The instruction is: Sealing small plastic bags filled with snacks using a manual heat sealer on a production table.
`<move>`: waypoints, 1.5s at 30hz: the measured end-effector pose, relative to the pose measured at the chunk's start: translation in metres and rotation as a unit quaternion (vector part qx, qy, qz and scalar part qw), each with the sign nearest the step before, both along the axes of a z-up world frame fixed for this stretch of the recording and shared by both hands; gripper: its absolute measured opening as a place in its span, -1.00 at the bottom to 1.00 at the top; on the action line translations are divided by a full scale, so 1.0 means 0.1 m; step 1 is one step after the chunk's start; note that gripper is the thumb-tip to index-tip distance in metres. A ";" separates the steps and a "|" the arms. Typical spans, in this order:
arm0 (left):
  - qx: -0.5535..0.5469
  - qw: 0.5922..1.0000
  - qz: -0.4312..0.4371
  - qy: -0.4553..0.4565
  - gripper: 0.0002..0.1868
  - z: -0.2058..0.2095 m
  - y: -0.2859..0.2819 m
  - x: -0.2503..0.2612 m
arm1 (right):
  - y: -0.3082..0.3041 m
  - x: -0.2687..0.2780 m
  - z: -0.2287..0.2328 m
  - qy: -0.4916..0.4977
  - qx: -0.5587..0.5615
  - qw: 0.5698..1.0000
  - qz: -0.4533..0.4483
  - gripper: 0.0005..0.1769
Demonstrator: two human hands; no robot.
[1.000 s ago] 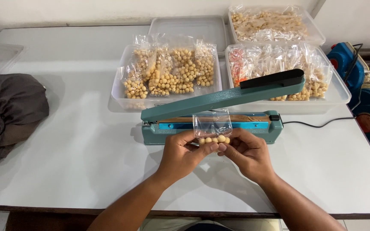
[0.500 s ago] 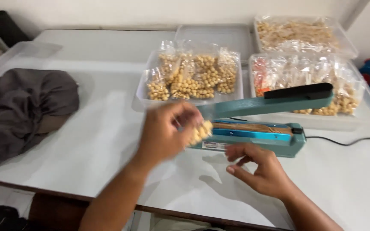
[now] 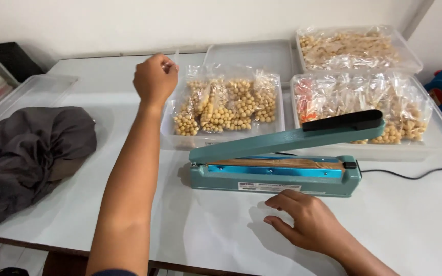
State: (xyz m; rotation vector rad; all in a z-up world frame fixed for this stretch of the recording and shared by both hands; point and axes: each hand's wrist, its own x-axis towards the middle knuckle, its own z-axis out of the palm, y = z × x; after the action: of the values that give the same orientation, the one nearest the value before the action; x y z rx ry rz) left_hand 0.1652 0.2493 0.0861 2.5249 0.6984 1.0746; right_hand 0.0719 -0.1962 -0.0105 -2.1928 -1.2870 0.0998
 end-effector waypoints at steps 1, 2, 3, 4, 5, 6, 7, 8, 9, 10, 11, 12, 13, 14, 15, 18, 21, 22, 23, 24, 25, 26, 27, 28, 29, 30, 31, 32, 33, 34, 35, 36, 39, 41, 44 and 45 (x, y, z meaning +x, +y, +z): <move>0.000 1.000 -0.003 0.001 -0.97 -0.13 0.03 0.10 | 0.00 0.00 -0.02 0.001 0.000 1.000 -0.003 -0.67; 0.035 0.998 -0.007 0.058 -0.90 -0.24 0.07 0.20 | 0.00 0.00 -0.04 -0.011 0.004 1.000 0.008 -0.66; 0.070 0.991 -0.012 0.116 -0.81 -0.35 0.10 0.31 | 0.01 0.01 -0.04 -0.022 0.008 1.000 0.018 -0.66; 0.071 0.991 -0.015 0.114 -0.81 -0.41 0.08 0.35 | 0.02 0.01 -0.02 -0.024 0.008 1.000 0.014 -0.66; 0.024 0.993 -0.038 0.110 -0.86 -0.47 0.05 0.38 | 0.02 0.01 0.00 -0.005 -0.022 1.000 0.008 -0.65; -0.022 0.992 -0.060 0.107 -0.90 -0.54 0.03 0.38 | 0.03 -0.01 0.01 0.015 -0.052 0.999 0.002 -0.63; -0.022 0.992 -0.063 0.106 -0.90 -0.40 -0.11 0.32 | 0.03 0.01 -0.01 0.015 -0.052 0.999 -0.001 -0.63; -0.047 0.986 -0.076 0.144 -0.78 -0.29 -0.25 0.23 | 0.02 0.01 -0.04 -0.005 -0.032 0.999 0.011 -0.64; -0.073 0.977 -0.089 0.181 -0.56 -0.18 -0.39 0.15 | 0.01 0.01 -0.06 -0.025 -0.012 0.999 0.023 -0.64; -0.075 0.976 -0.092 0.181 -0.56 -0.14 -0.42 0.11 | 0.01 0.02 -0.06 -0.025 -0.015 0.999 0.021 -0.64; -0.051 0.982 -0.081 0.164 -0.56 -0.11 -0.45 0.07 | 0.01 0.03 -0.06 -0.029 -0.009 0.999 0.024 -0.65; -0.024 0.986 -0.075 0.150 -0.55 -0.07 -0.50 0.07 | 0.00 0.02 -0.06 -0.032 -0.002 0.999 0.021 -0.65; -0.023 0.985 -0.083 0.152 -0.55 -0.06 -0.51 -0.03 | 0.00 0.03 -0.06 -0.030 -0.003 0.999 0.013 -0.65; -0.003 0.990 -0.129 0.056 -0.64 -0.05 -0.53 -0.09 | -0.01 0.03 -0.04 -0.033 0.014 0.999 0.014 -0.66; 0.014 0.984 -0.174 -0.042 -0.72 -0.04 -0.55 -0.14 | -0.02 0.04 -0.02 -0.037 0.031 0.999 0.015 -0.67; 0.040 0.957 -0.262 -0.114 -0.77 0.35 -1.30 -0.93 | -0.11 0.08 0.11 -0.031 0.019 0.999 -0.015 -0.69; -0.036 0.936 -0.325 -0.127 -0.95 0.32 -1.96 -1.56 | -0.29 0.19 0.34 -0.013 -0.016 1.000 -0.011 -0.74; -0.039 0.935 -0.331 -0.126 -0.95 0.21 -2.10 -1.66 | -0.41 0.26 0.41 -0.012 -0.018 1.000 -0.017 -0.74; -0.040 0.915 -0.394 -0.080 -0.92 0.10 -2.23 -1.76 | -0.53 0.32 0.49 -0.003 -0.058 0.998 -0.022 -0.76; -0.040 0.891 -0.452 -0.034 -0.84 0.00 -2.36 -1.88 | -0.63 0.39 0.57 0.006 -0.097 0.995 -0.022 -0.76; -0.040 0.889 -0.454 -0.034 -0.84 -0.10 -2.42 -1.89 | -0.72 0.51 0.63 0.006 -0.098 0.995 -0.025 -0.76; -0.027 0.870 -0.492 0.029 -0.77 -0.21 -2.48 -1.91 | -0.80 0.62 0.68 0.018 -0.175 0.975 -0.133 -0.78; -0.012 0.845 -0.527 0.092 -0.70 -0.32 -2.53 -1.94 | -0.89 0.73 0.73 0.029 -0.247 0.938 -0.240 -0.77; -0.014 0.844 -0.529 0.092 -0.70 -0.43 -2.54 -1.90 | -0.99 0.91 0.76 0.030 -0.249 0.937 -0.242 -0.77; -0.025 0.841 -0.524 0.132 -0.69 -0.53 -2.55 -1.86 | -1.09 1.09 0.79 -0.008 -0.268 0.918 -0.293 -0.72; -0.034 0.837 -0.519 0.171 -0.68 -0.63 -2.55 -1.81 | -1.19 1.28 0.83 -0.047 -0.285 0.894 -0.344 -0.66; -0.034 0.835 -0.522 0.169 -0.68 -0.71 -2.54 -1.78 | -1.24 1.45 0.80 -0.048 -0.286 0.892 -0.347 -0.66; -0.025 0.841 -0.515 0.161 -0.67 -0.78 -2.54 -1.75 | -1.30 1.62 0.78 -0.046 -0.223 0.905 -0.360 -0.70; -0.016 0.847 -0.509 0.152 -0.66 -0.86 -2.54 -1.71 | -1.36 1.79 0.76 -0.045 -0.158 0.914 -0.372 -0.73; -0.018 0.847 -0.510 0.150 -0.66 -0.88 -2.55 -1.71 | -1.35 1.89 0.73 -0.047 -0.161 0.913 -0.372 -0.73; -0.041 0.844 -0.510 0.159 -0.67 -0.90 -2.56 -1.71 | -1.33 2.00 0.70 -0.007 -0.129 0.913 -0.386 -0.71; -0.063 0.841 -0.510 0.170 -0.67 -0.92 -2.56 -1.72 | -1.29 2.11 0.66 0.034 -0.096 0.911 -0.399 -0.64; -0.062 0.838 -0.515 0.168 -0.68 -1.02 -2.54 -1.72 | -1.13 2.24 0.56 0.097 -0.070 0.898 -0.423 -0.59; -0.080 0.836 -0.512 0.178 -0.67 -1.03 -2.54 -1.72 | -1.06 2.36 0.41 0.121 -0.040 0.890 -0.439 -0.60; -0.094 0.838 -0.505 0.183 -0.67 -1.03 -2.53 -1.69 | -0.97 2.52 0.25 0.132 -0.020 0.869 -0.476 -0.62; -0.092 0.842 -0.501 0.181 -0.67 -1.04 -2.52 -1.69 | -0.94 2.57 0.19 0.121 -0.032 0.857 -0.499 -0.59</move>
State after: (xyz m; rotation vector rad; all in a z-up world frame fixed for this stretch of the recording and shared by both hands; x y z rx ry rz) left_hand -0.0039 -0.0027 -0.0177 2.3694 -0.4487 0.1463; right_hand 0.3285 -0.2901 0.0090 -2.5238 0.0885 0.0007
